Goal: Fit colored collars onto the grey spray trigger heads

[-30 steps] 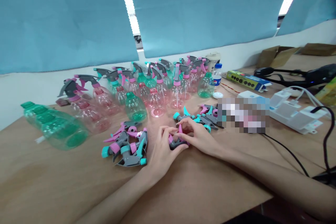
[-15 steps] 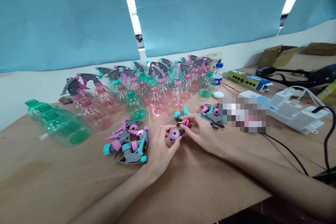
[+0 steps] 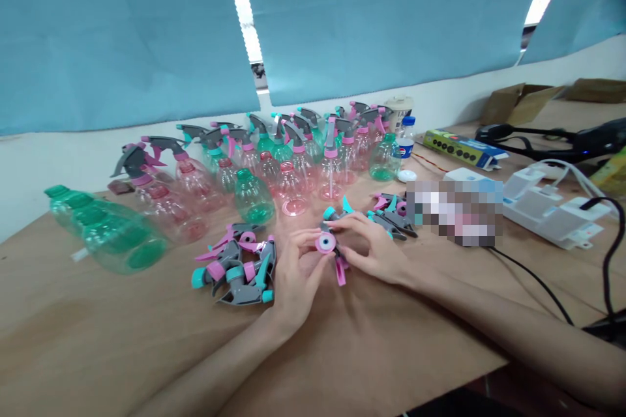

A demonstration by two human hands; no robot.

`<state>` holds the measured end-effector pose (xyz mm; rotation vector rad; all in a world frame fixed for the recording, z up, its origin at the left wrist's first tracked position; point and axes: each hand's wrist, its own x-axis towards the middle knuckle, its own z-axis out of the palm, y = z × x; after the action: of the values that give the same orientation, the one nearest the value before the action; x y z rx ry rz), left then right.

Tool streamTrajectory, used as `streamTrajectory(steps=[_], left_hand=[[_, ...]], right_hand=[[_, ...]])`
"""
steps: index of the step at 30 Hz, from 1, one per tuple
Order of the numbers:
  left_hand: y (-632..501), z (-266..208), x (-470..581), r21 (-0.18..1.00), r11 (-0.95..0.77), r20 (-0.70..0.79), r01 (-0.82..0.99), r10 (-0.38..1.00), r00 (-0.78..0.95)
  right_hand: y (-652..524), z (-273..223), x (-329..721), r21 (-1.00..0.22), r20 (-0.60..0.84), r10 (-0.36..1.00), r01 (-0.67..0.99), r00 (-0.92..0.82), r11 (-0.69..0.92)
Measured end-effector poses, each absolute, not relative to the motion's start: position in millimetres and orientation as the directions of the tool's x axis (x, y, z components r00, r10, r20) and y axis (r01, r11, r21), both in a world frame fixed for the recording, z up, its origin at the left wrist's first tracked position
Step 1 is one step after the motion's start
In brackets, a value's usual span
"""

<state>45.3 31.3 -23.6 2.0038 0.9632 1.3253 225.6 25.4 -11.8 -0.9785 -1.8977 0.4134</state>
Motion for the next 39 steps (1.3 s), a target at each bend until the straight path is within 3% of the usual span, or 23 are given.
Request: streamTrajectory(steps=[11, 26, 39], left_hand=[[28, -17, 47, 0.685, -0.663, 0.578, 0.302, 0.746, 0.33], [20, -9, 48, 0.487, -0.704, 0.56, 0.517, 0.706, 0.434], [23, -14, 46, 0.513, -0.686, 0.519, 0.515, 0.726, 0.45]], right_hand=[[24, -19, 227, -0.52, 0.649, 0.716, 0.537, -0.258, 0.664], [20, -15, 222, -0.524, 0.707, 0.693, 0.555, -0.14, 0.647], [22, -17, 223, -0.508, 0.727, 0.669, 0.535, -0.152, 0.675]])
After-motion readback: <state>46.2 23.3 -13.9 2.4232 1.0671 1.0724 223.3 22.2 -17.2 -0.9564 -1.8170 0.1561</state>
